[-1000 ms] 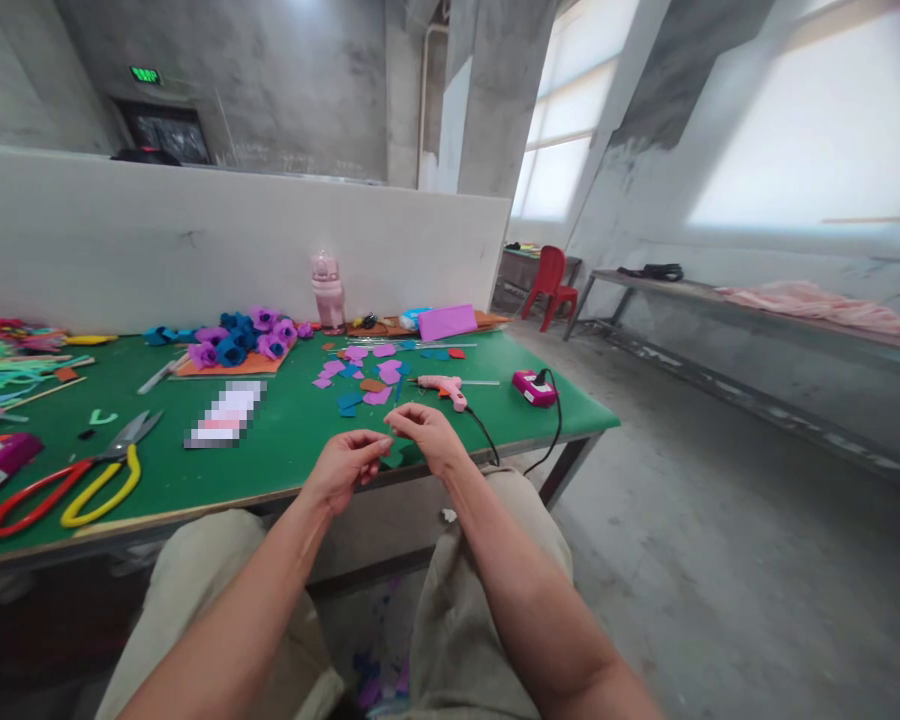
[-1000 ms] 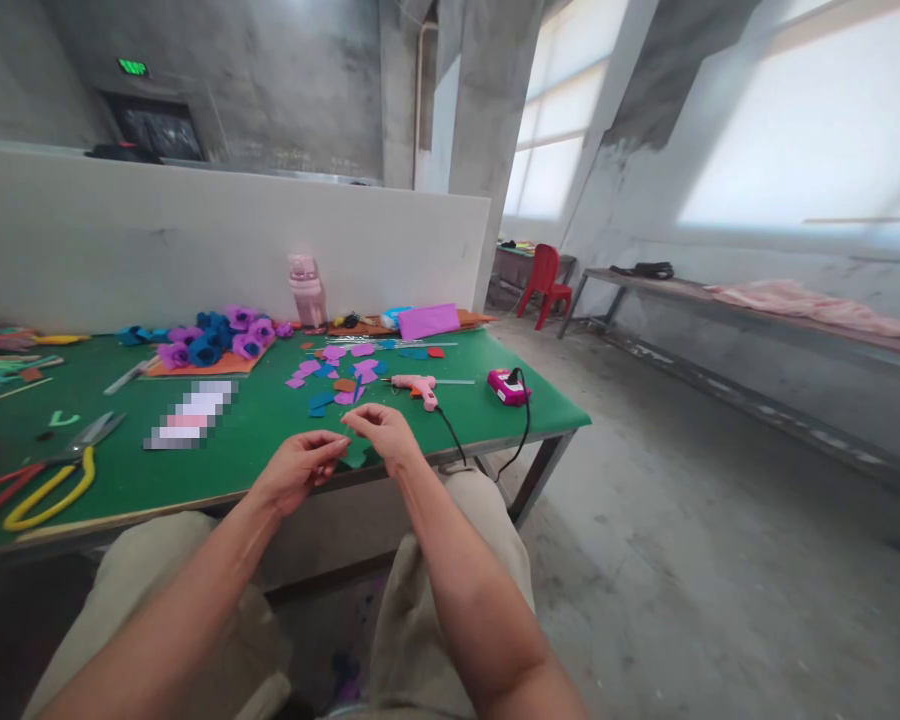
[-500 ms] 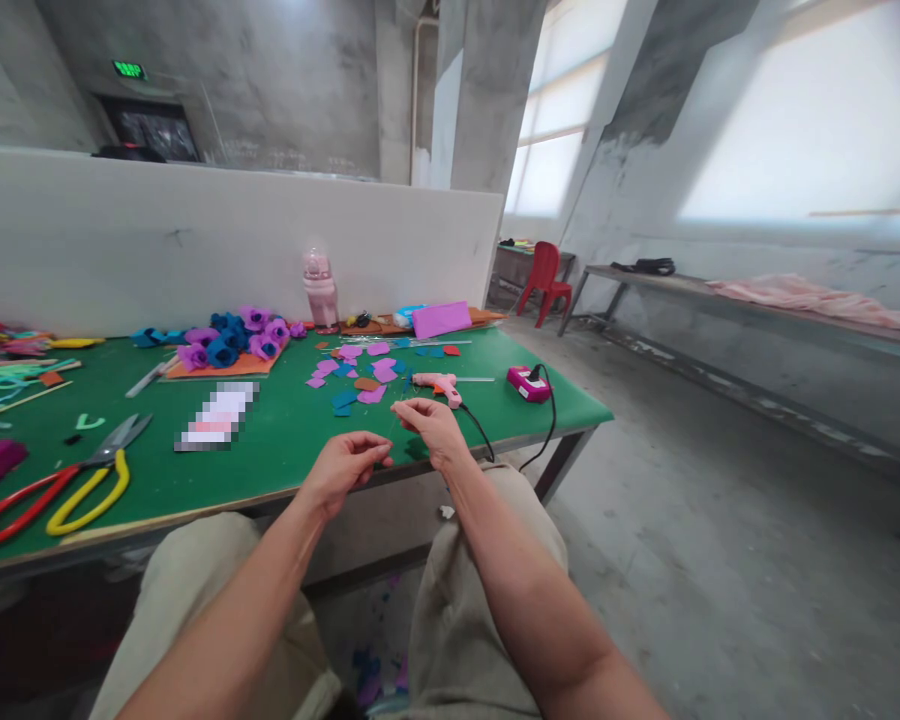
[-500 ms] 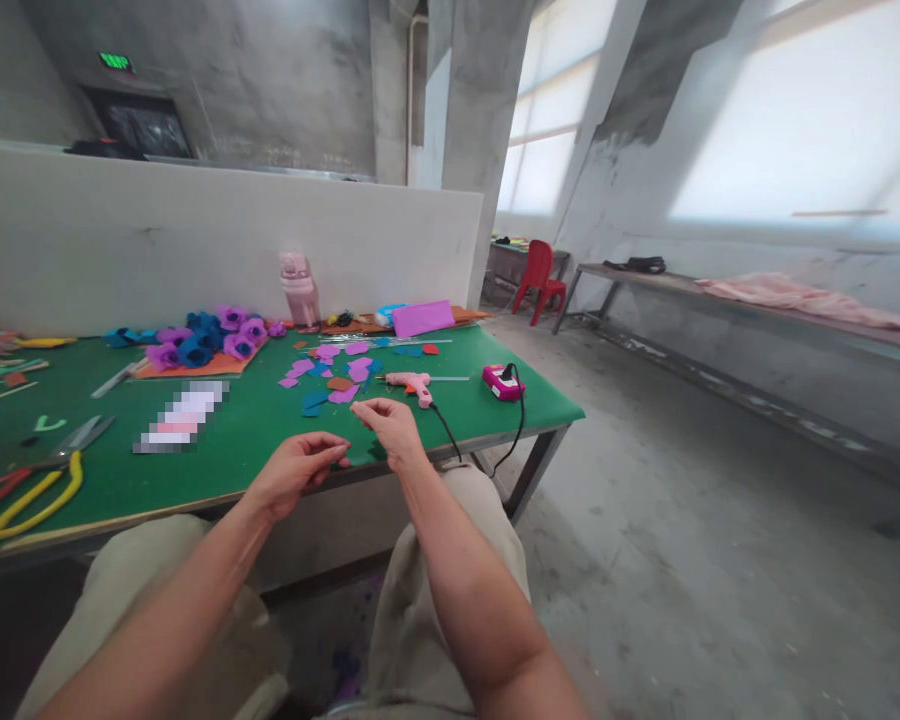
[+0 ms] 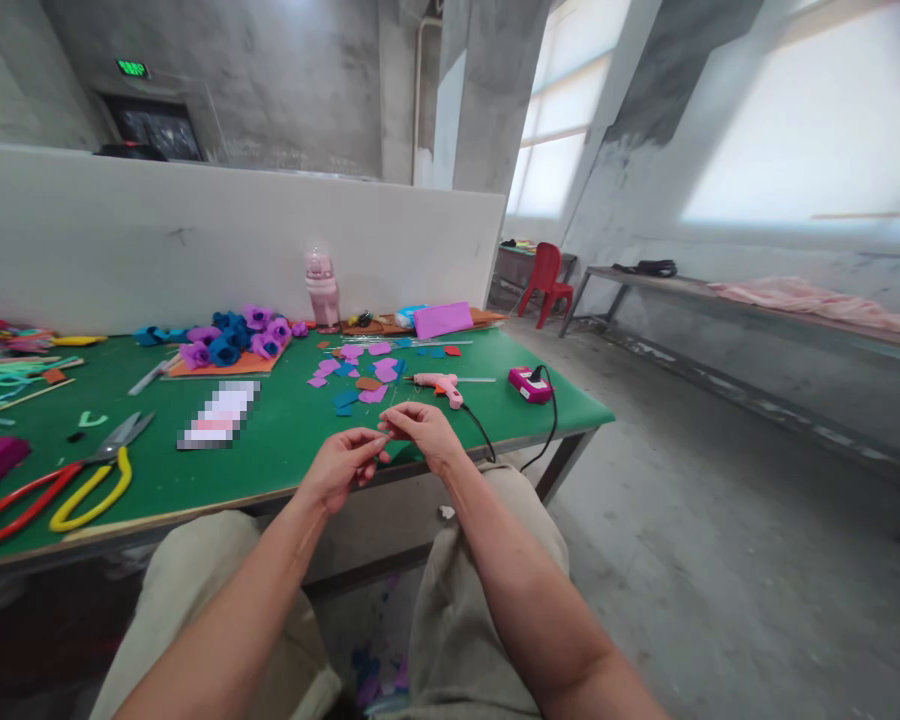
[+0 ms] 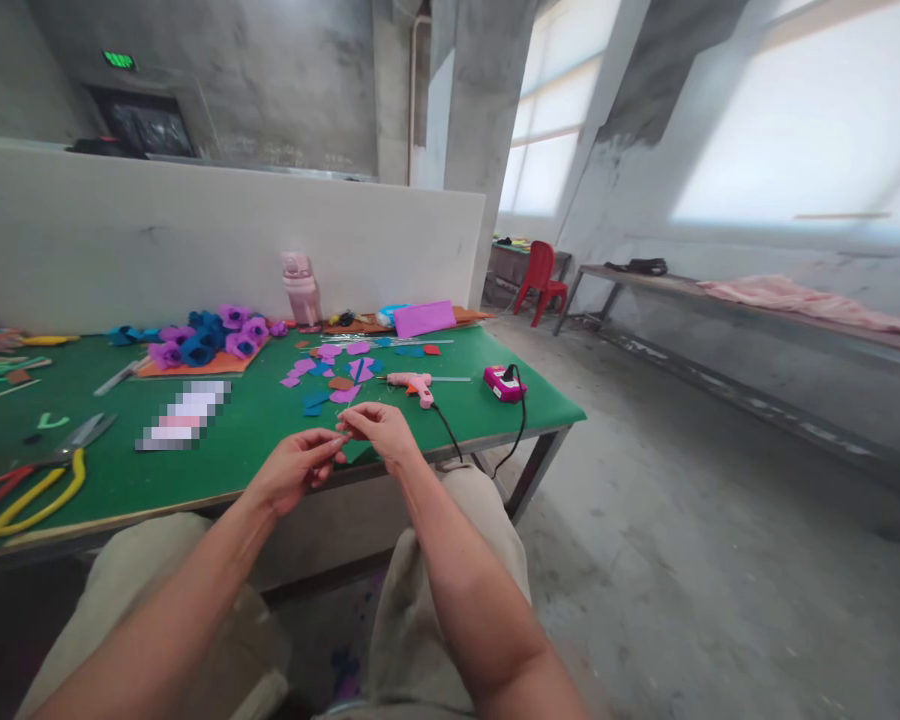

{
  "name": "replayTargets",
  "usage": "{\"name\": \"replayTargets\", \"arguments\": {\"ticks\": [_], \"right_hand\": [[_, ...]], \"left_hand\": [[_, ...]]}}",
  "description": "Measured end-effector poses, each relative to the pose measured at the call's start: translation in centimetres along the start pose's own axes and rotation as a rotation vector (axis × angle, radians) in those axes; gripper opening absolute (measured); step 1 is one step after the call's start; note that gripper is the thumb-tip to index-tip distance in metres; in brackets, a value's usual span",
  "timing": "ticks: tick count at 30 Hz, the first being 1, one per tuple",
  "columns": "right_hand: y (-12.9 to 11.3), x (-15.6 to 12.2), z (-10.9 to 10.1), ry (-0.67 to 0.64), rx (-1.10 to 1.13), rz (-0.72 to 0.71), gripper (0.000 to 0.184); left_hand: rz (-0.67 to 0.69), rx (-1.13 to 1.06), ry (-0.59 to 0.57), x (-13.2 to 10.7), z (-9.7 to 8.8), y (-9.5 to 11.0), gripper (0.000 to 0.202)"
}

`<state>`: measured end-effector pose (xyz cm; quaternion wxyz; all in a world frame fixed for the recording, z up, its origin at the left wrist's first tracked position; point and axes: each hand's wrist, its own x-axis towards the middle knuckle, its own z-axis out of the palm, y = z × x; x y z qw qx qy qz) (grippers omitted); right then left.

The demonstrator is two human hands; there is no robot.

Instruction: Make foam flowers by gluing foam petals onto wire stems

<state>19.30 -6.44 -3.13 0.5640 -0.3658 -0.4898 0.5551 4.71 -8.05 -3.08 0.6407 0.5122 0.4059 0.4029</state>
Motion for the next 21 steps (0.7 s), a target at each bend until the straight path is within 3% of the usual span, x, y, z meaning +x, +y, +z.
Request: {"name": "replayTargets", "arguments": {"ticks": [5,21], "right_hand": [[0.16,0.13,-0.01,0.081,-0.025,-0.047,0.024],[0.05,0.17,-0.22,0.054,-0.05,-0.024,0.03]], "left_hand": [[0.011,0.084,0.028,-0.16,0.18,0.14,0.032],[0.083,0.206,0.118,0.14,0.35,-0.14,0.033]]}}
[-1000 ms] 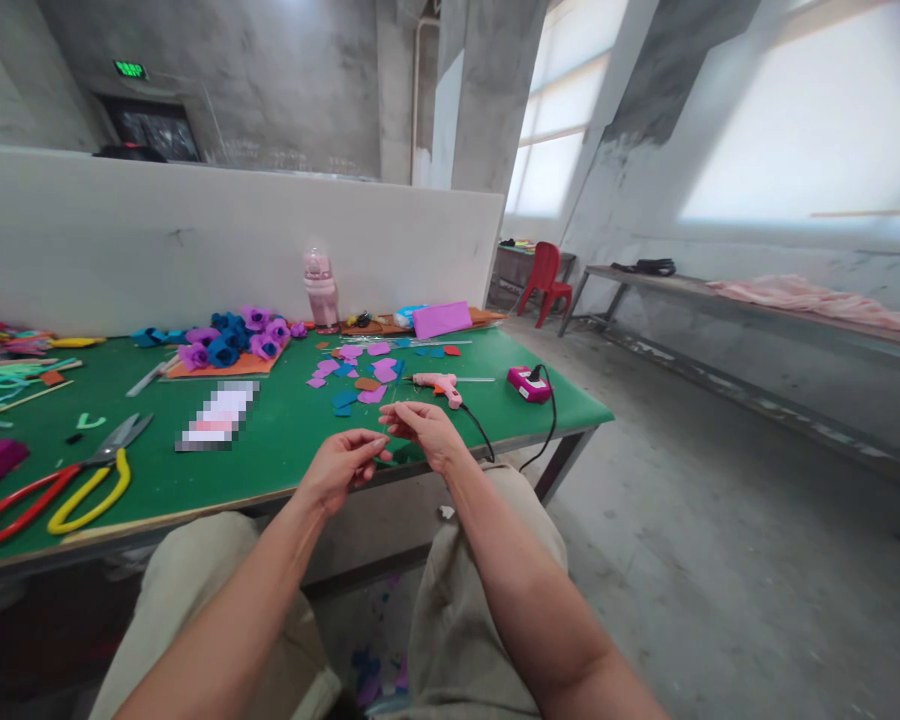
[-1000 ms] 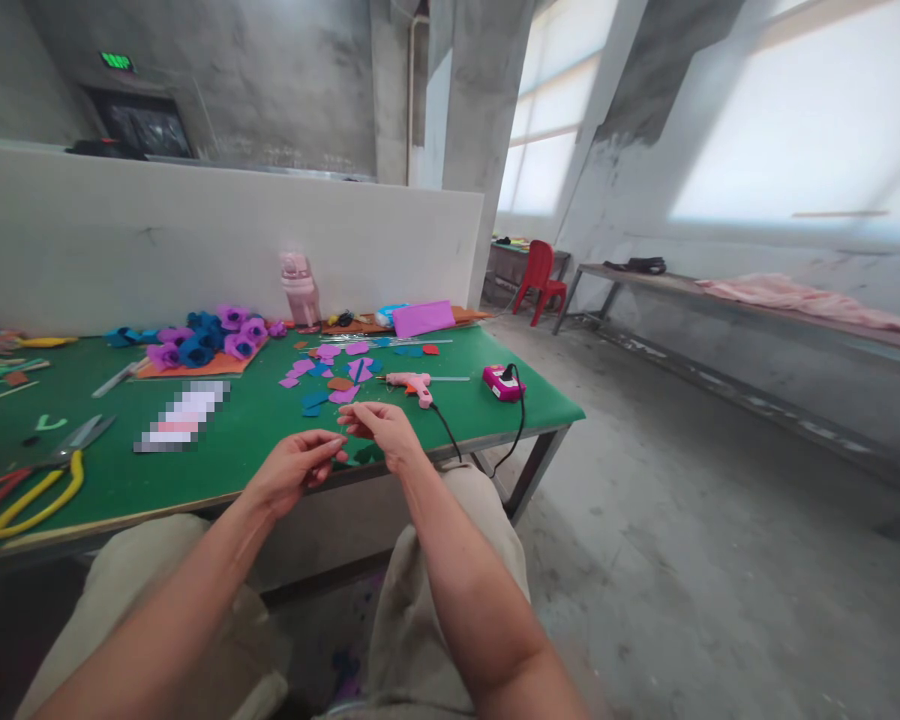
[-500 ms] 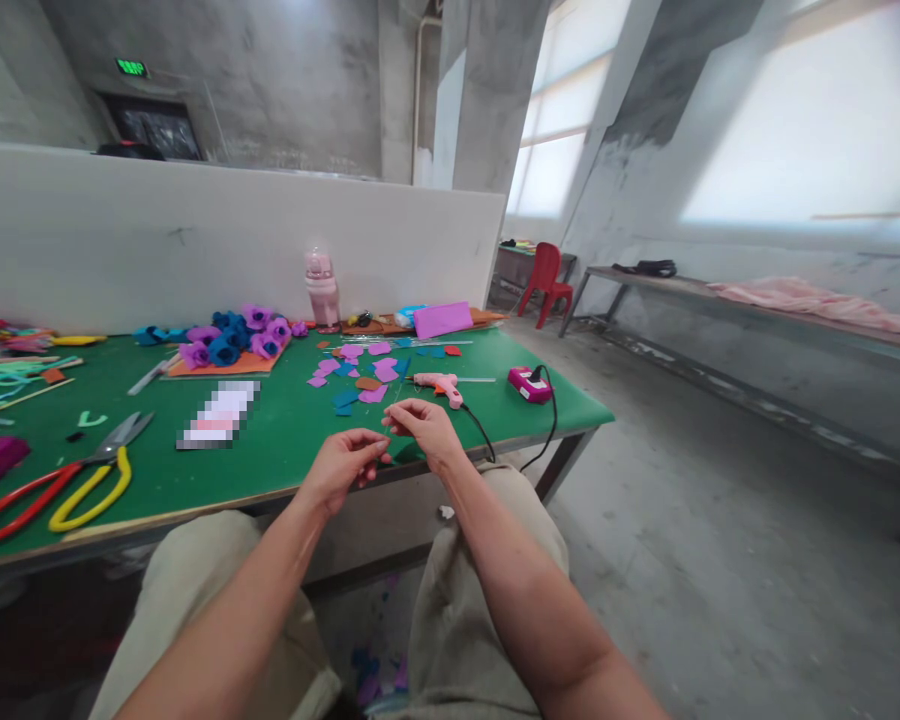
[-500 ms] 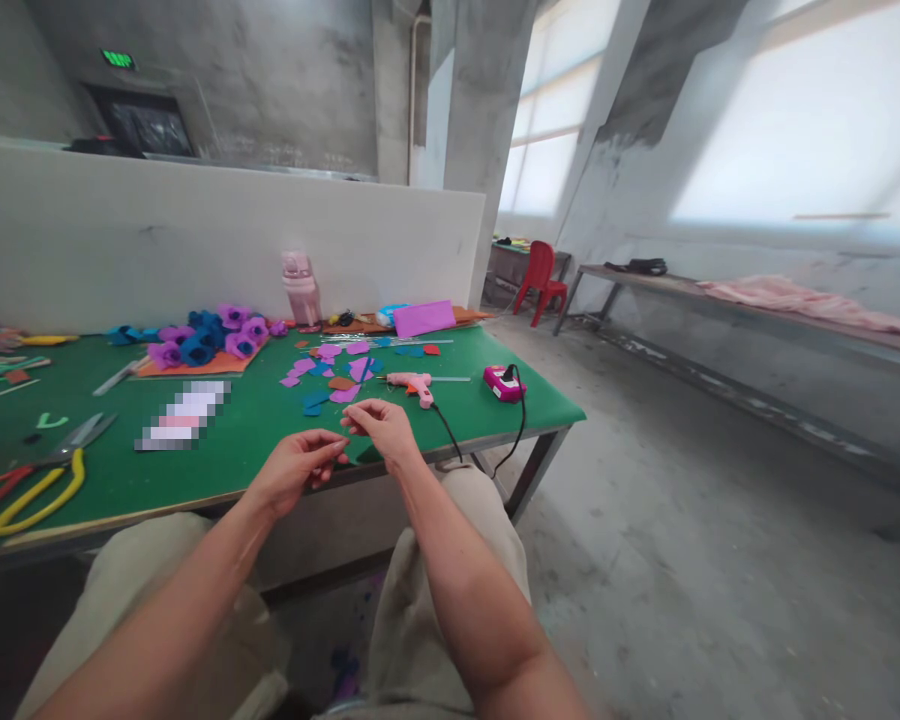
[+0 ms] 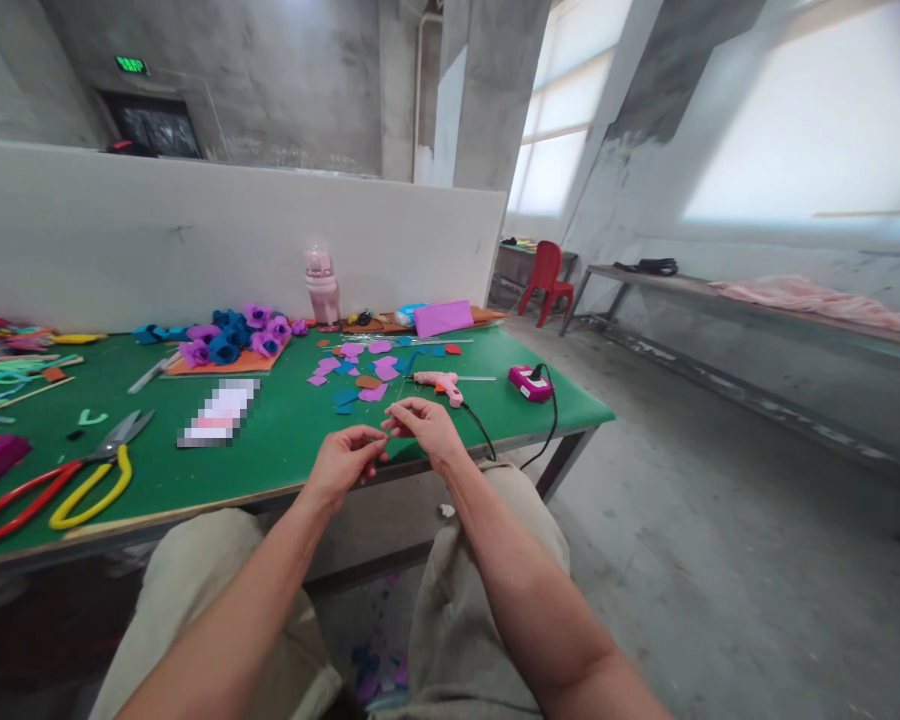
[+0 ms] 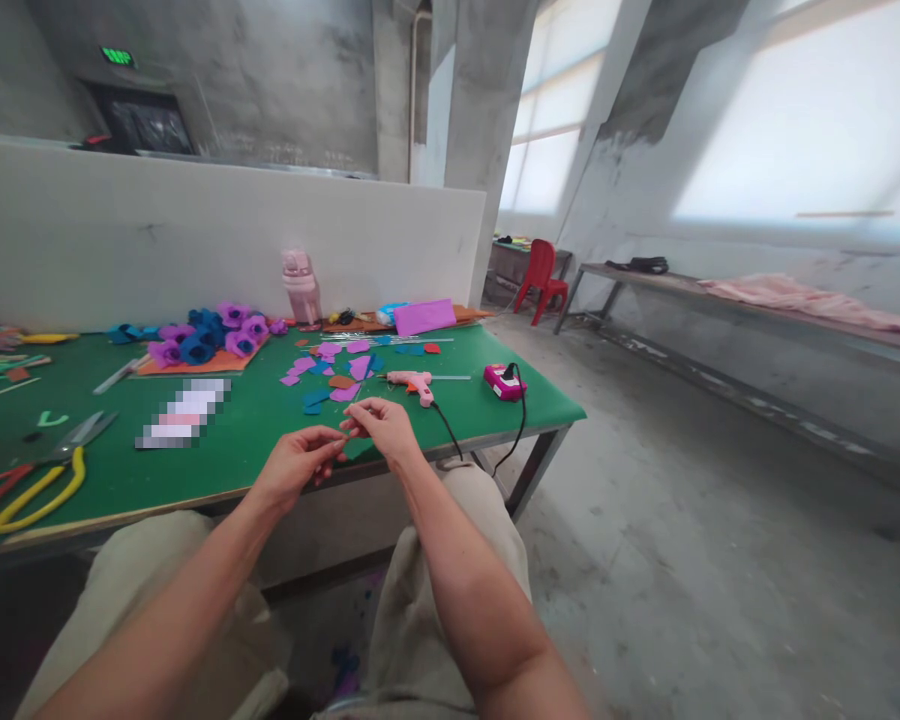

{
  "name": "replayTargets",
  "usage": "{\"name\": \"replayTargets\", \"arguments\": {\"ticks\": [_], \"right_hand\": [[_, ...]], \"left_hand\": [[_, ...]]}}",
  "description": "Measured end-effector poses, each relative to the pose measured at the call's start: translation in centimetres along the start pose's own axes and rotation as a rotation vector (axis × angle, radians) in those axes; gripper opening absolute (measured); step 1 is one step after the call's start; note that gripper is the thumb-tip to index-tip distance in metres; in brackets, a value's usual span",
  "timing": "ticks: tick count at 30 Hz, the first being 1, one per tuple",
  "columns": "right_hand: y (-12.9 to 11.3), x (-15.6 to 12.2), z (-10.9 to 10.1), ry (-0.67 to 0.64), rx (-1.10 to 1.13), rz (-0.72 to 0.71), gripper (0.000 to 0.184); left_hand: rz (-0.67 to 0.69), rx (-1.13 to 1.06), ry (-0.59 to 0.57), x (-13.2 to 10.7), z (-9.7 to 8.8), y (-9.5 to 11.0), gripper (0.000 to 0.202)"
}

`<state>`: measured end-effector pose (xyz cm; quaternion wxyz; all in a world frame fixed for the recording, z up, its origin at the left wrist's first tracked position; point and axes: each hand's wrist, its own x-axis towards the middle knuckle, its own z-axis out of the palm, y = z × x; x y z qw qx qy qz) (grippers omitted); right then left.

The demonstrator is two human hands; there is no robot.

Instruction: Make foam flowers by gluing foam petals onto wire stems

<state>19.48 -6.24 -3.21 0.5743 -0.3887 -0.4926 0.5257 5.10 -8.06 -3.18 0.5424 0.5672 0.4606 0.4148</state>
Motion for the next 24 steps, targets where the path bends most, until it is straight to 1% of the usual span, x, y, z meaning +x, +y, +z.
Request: {"name": "replayTargets", "arguments": {"ticks": [5,9,13,17,20,24], "right_hand": [[-0.17,-0.05,0.04,0.009,0.03,0.012,0.03],[-0.11,-0.01,0.15,0.019,0.038,0.001,0.029],[0.12,0.06,0.31,0.054,0.006,-0.011,0.031],[0.23,0.06,0.33,0.06,-0.007,0.012,0.031],[0.21,0.03,0.24,0.045,0.03,0.034,0.032],[0.12,-0.01,0.12,0.037,0.054,0.056,0.033]], "left_hand": [[0.035,-0.009,0.027,0.1,-0.03,-0.28,0.031],[0.066,0.025,0.048,0.2,-0.05,-0.43,0.027],[0.133,0.168,0.108,0.28,-0.13,-0.52,0.021],[0.197,0.29,0.154,0.28,-0.2,-0.57,0.018],[0.198,0.273,0.152,0.29,-0.18,-0.59,0.019],[0.17,0.196,0.141,0.31,-0.06,-0.52,0.019]]}}
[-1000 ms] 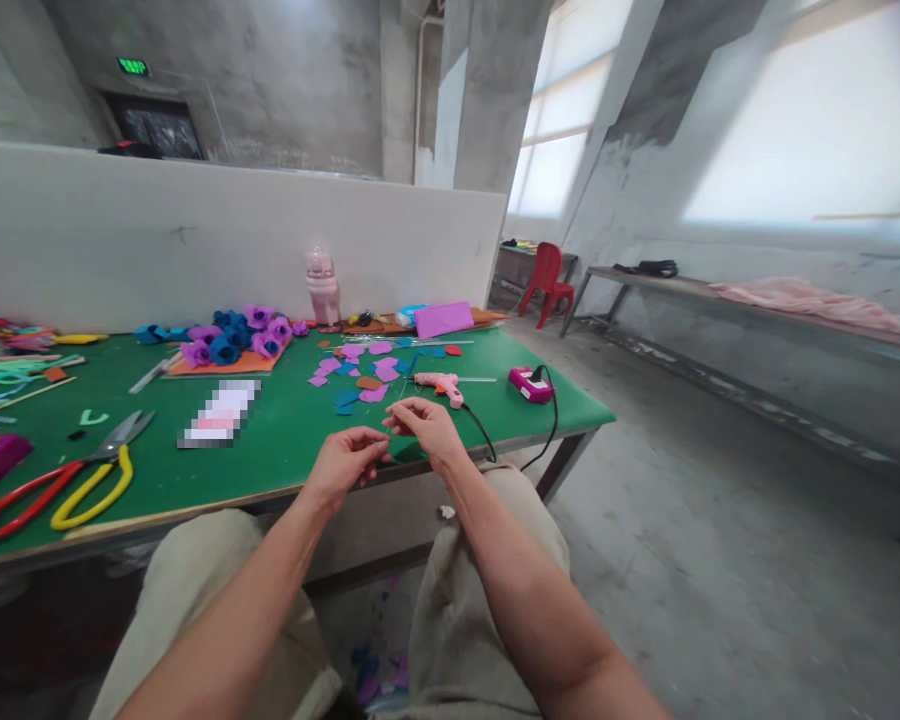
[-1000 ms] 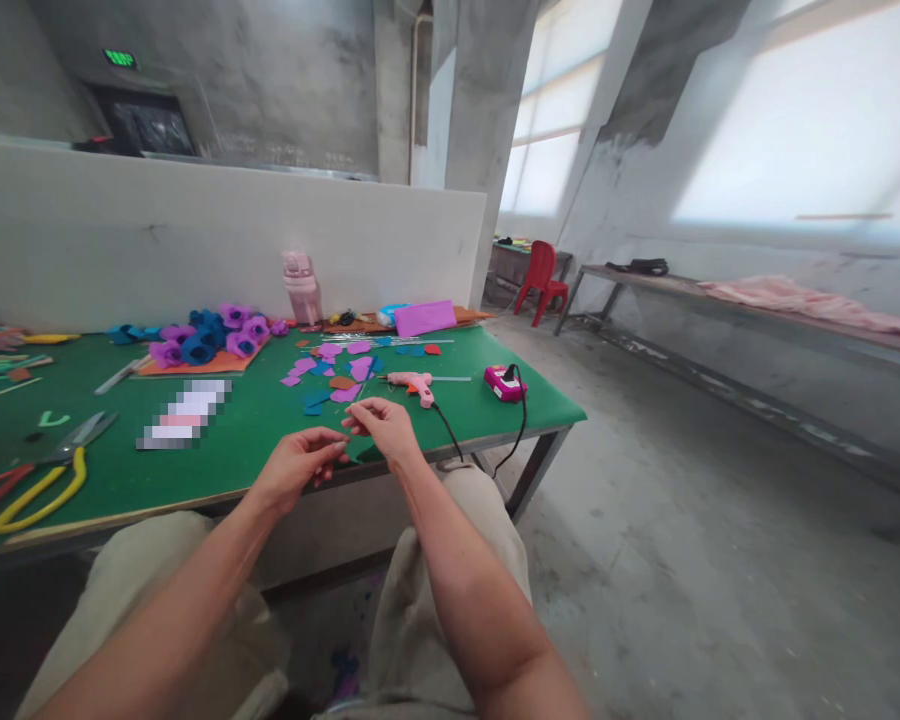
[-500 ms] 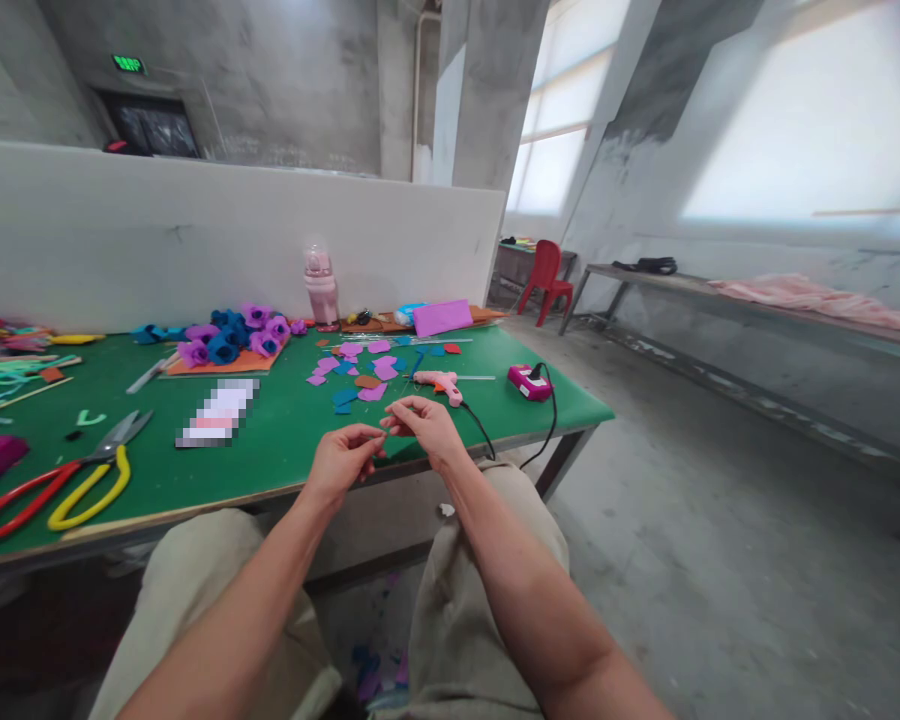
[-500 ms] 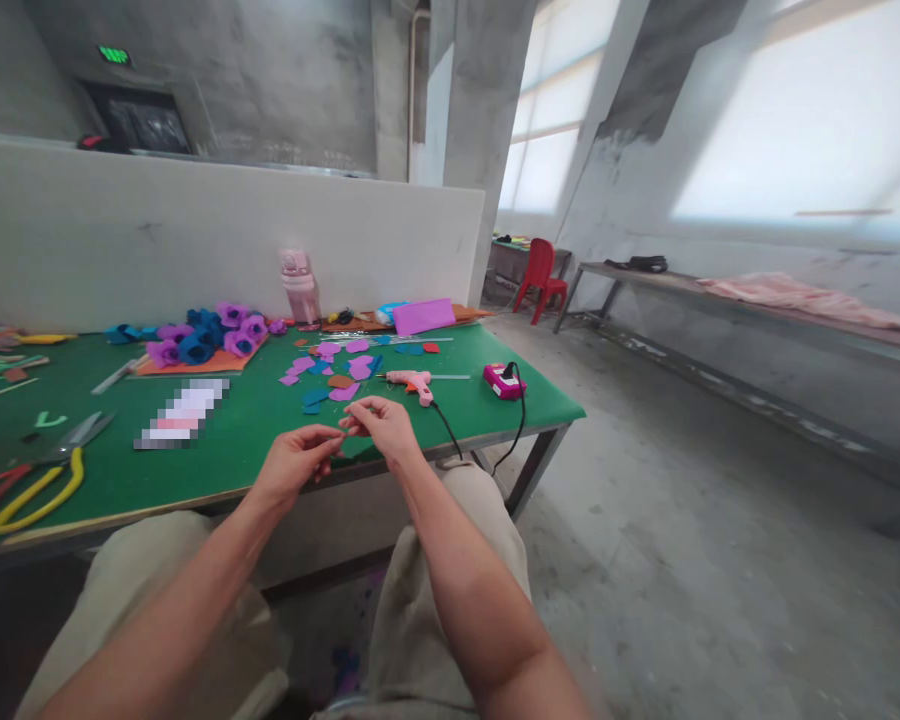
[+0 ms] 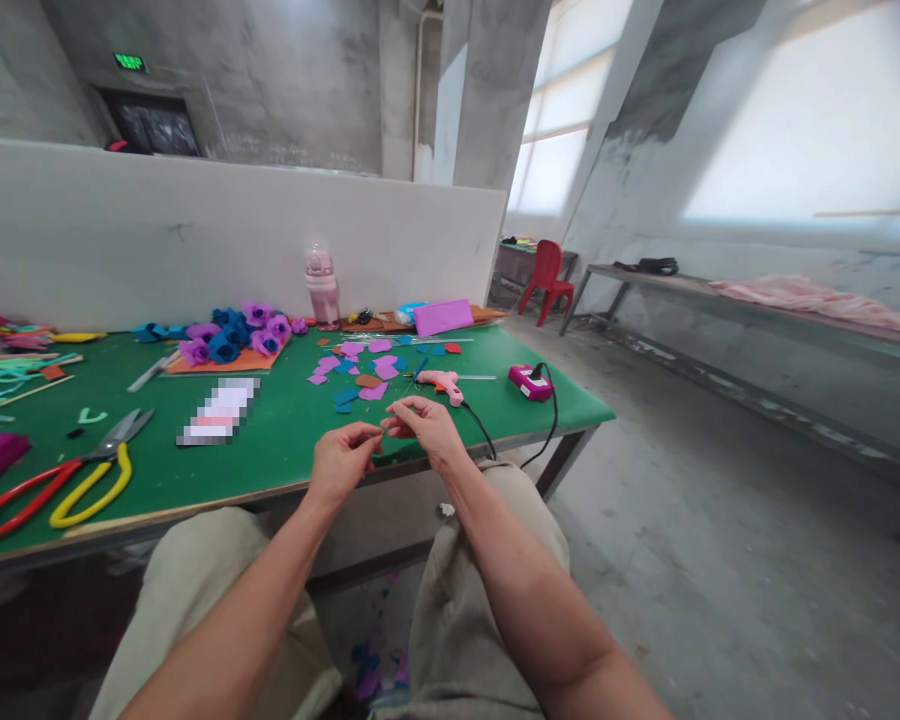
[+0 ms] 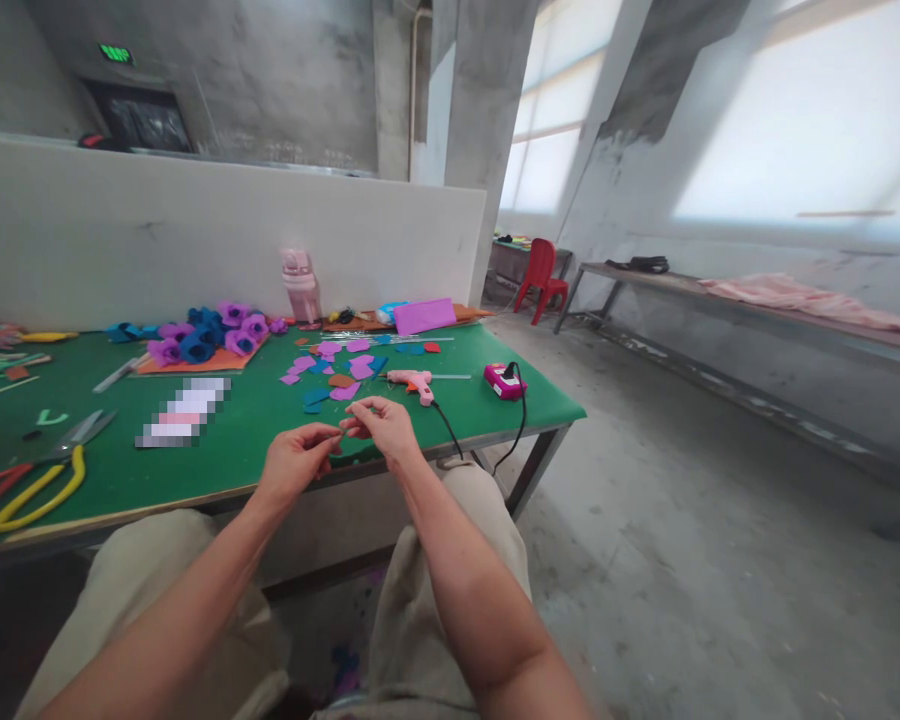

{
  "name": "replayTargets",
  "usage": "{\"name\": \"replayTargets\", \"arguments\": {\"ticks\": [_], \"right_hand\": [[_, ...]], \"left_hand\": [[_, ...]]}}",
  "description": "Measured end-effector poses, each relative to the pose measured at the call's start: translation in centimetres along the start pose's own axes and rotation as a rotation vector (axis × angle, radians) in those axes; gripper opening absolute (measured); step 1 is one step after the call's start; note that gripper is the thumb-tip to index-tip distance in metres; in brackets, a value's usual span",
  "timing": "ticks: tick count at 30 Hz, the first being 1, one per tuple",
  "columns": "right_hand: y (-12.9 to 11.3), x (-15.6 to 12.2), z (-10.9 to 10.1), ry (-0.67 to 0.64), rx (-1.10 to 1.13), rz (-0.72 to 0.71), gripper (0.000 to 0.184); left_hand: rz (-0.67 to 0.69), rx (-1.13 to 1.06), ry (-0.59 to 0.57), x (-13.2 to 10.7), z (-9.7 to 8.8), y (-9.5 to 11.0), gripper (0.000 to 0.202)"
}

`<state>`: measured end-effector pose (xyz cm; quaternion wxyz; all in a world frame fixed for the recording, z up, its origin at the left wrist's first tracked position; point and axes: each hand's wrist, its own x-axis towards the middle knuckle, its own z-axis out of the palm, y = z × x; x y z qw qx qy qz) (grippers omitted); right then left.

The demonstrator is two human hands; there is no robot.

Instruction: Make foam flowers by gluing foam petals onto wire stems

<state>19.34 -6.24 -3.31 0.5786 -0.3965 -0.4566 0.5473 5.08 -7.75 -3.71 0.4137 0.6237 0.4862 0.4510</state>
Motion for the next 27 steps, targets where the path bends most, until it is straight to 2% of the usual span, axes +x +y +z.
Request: {"name": "replayTargets", "arguments": {"ticks": [18,21,25,27], "right_hand": [[-0.2,-0.2,0.0,-0.013,0.006,0.043,0.034],[0.0,-0.1,0.1,0.012,-0.023,0.002,0.031],[0.0,-0.1,0.3,0.027,-0.06,-0.083,0.025],[-0.1,-0.2,0.3,0.003,-0.065,-0.094,0.024]], "left_hand": [[-0.037,-0.037,-0.001,-0.1,0.1,0.1,0.019],[-0.043,-0.038,-0.004,-0.3,0.3,0.3,0.02],[-0.117,-0.039,-0.126,-0.4,-0.1,0.8,0.034],[-0.124,-0.018,-0.137,-0.1,-0.9,1.1,0.038]]}}
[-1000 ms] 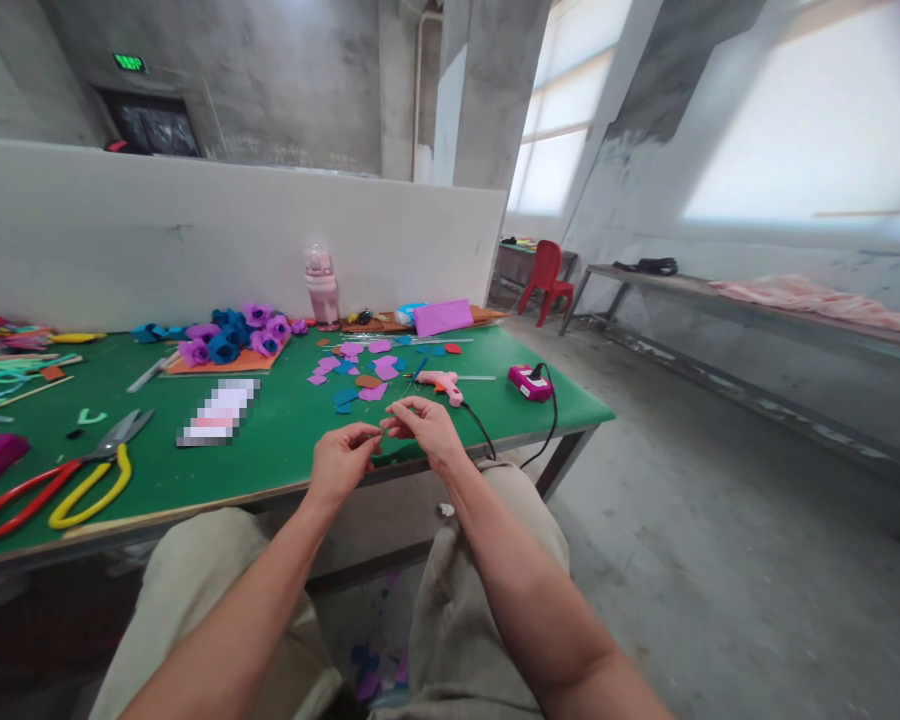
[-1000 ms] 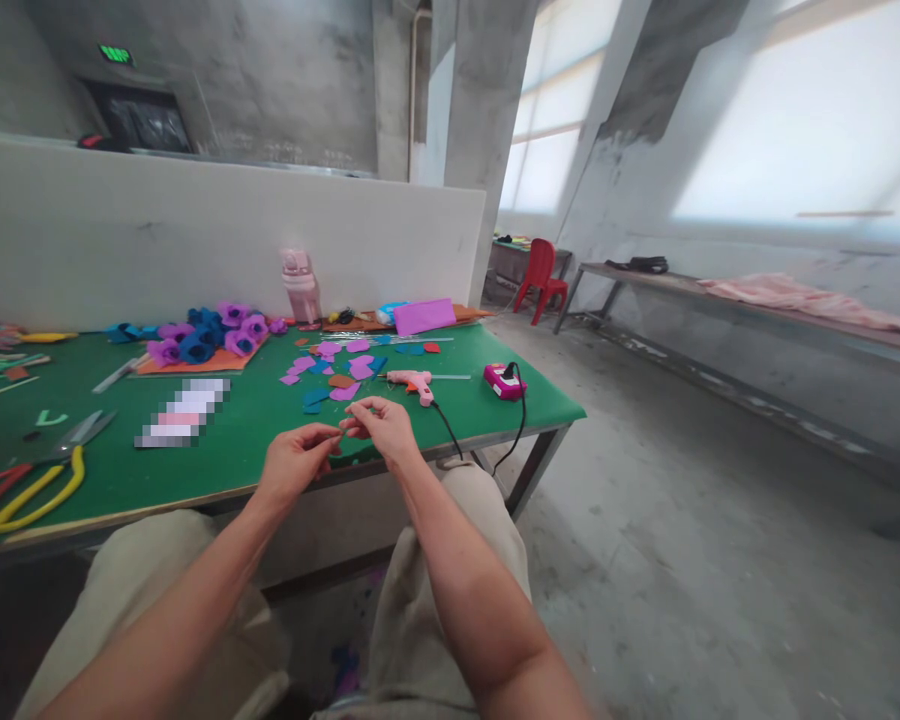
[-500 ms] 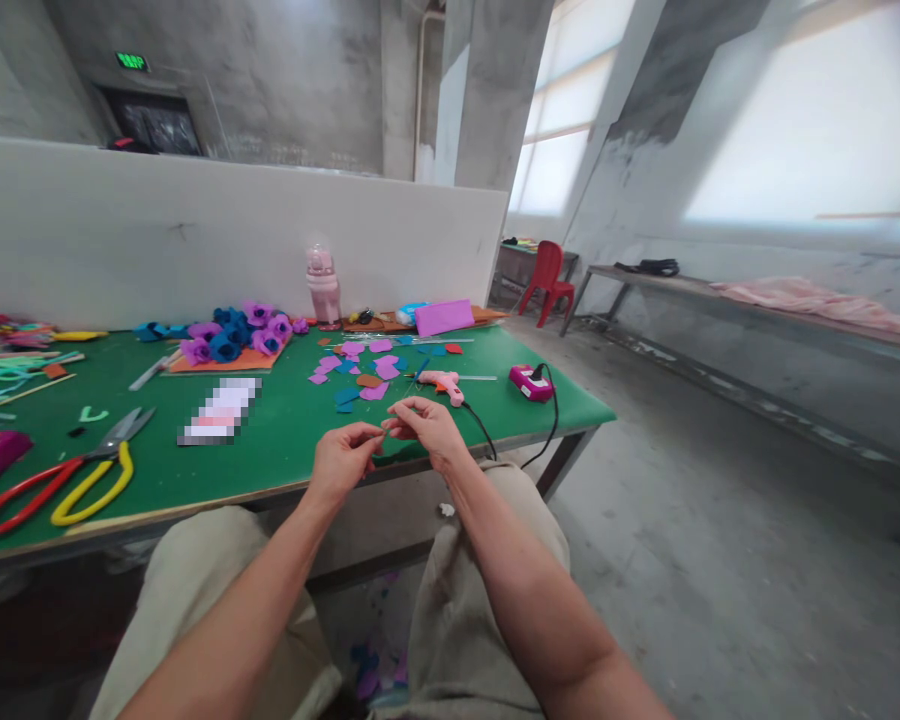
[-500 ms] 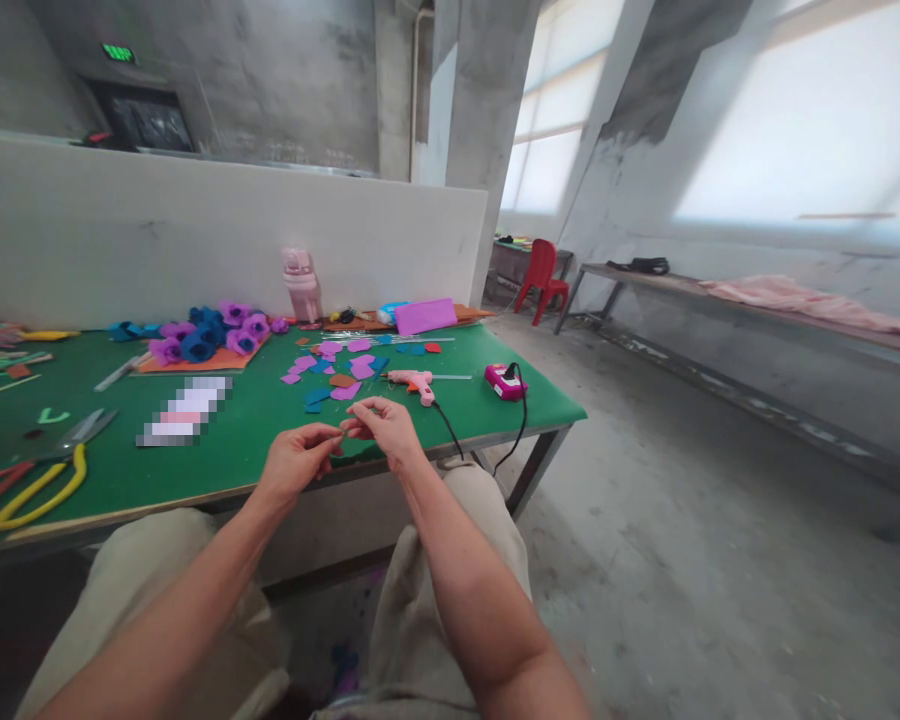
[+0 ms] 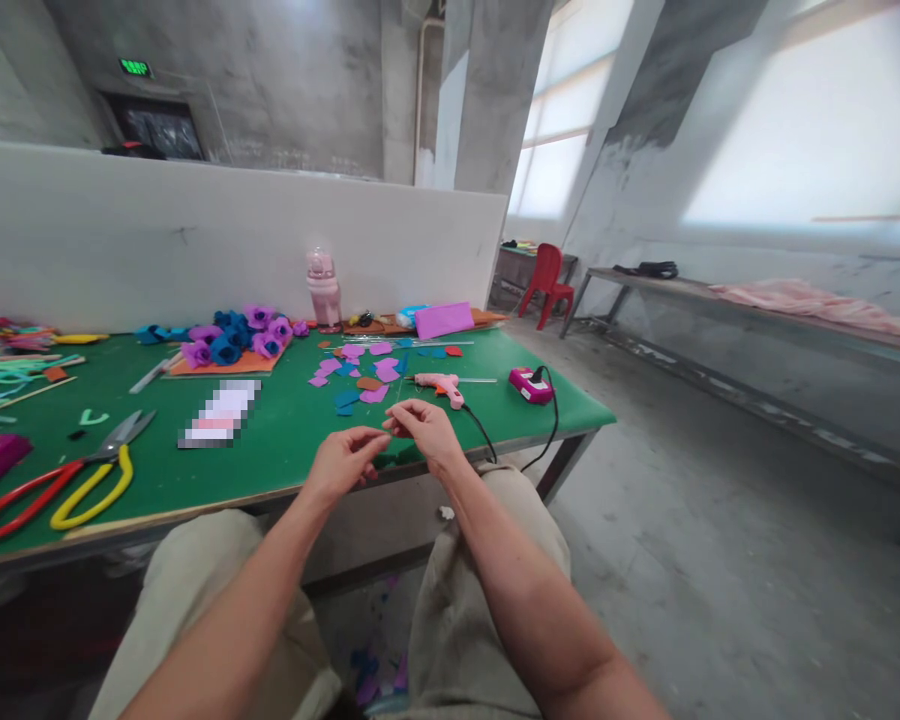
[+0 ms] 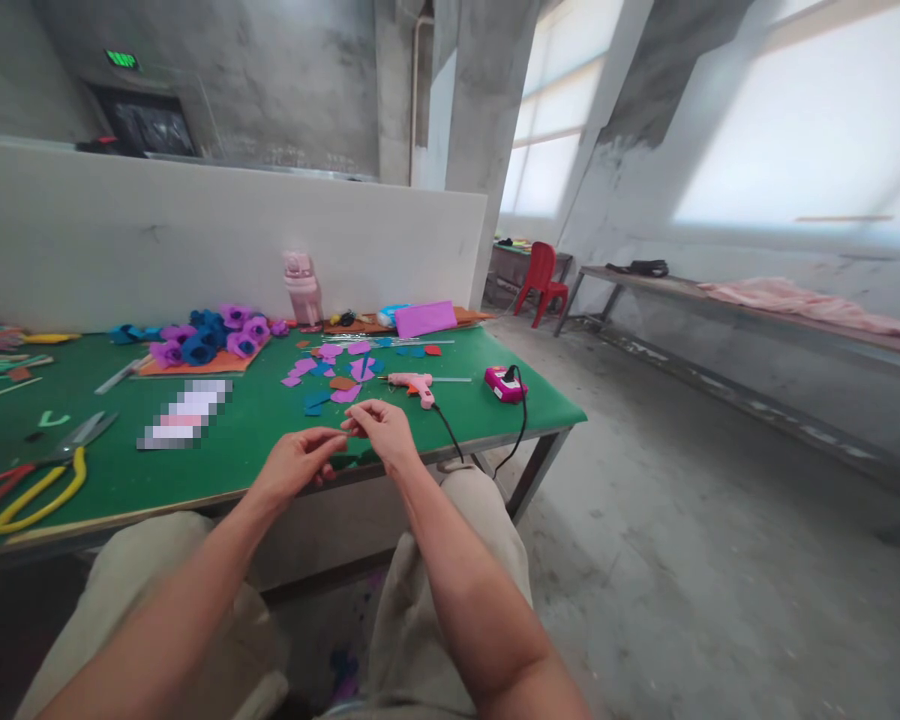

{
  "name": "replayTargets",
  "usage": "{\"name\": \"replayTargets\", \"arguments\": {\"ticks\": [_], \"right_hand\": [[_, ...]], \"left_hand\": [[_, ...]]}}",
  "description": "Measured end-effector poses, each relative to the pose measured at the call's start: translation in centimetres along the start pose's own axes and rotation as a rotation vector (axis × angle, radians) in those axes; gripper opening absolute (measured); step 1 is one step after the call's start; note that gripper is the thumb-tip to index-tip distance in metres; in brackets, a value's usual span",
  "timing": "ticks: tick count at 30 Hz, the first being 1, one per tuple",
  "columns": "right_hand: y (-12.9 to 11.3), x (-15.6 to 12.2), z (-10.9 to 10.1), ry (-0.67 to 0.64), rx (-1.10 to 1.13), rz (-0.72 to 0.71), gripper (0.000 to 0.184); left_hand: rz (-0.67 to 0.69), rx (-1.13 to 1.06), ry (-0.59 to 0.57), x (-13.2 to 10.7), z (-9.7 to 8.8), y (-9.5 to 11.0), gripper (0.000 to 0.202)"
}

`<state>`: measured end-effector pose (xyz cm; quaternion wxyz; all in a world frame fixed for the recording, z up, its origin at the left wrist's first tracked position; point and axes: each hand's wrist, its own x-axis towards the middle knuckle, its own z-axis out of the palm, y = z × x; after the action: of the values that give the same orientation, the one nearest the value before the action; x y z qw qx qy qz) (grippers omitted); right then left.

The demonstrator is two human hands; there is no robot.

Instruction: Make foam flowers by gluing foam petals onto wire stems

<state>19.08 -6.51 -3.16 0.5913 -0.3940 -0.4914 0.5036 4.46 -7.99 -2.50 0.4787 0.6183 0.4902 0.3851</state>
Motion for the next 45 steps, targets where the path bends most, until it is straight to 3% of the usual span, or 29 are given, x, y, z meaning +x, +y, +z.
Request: {"name": "replayTargets", "arguments": {"ticks": [3,8,12,18,22,24,28,34,38,41,43,45], "right_hand": [[-0.1,-0.3,0.1,-0.104,-0.021,0.022,0.024],[0.4,-1.3,0.9,-0.317,-0.032,0.115,0.027],[0.8,-1.9,1.8,-0.374,-0.007,0.192,0.03],[1.1,-2.6,2.1,-0.461,-0.043,0.295,0.031],[0.8,-2.7,1.3,-0.676,-0.123,0.377,0.034],[0.6,-2.6,0.9,-0.62,-0.145,0.374,0.035],[0.6,-2.2,0.9,-0.314,-0.129,0.278,0.032],[1.0,-2.2,2.1,-0.281,-0.062,0.189,0.027],[1.2,-2.1,2.1,-0.241,-0.045,0.188,0.026],[1.3,-2.0,1.8,-0.236,-0.062,0.181,0.026],[1.4,-1.9,1.7,-0.244,-0.083,0.182,0.026],[1.4,-2.0,1.6,-0.251,-0.096,0.185,0.026]], "left_hand": [[0.047,-0.044,0.107,0.4,-1.4,0.3,0.036],[0.048,-0.271,0.067,0.6,-1.8,0.5,0.031],[0.081,-0.373,0.098,0.6,-1.9,0.4,0.022],[0.047,-0.544,0.17,1.2,-4.2,0.4,0.02],[0.049,-0.578,0.217,1.5,-5.3,0.3,0.021],[0.042,-0.584,0.201,1.5,-5.3,0.3,0.022],[0.03,-0.549,0.097,1.1,-4.0,0.4,0.022],[0.021,-0.505,0.028,0.6,-2.0,0.2,0.023],[0.005,-0.491,0.125,1.0,-2.9,0.0,0.025],[0.082,-0.469,0.215,1.2,-3.6,-0.1,0.009],[0.136,-0.482,0.223,1.1,-3.9,0.0,0.004],[0.151,-0.488,0.21,1.0,-4.1,0.2,0.014]]}}
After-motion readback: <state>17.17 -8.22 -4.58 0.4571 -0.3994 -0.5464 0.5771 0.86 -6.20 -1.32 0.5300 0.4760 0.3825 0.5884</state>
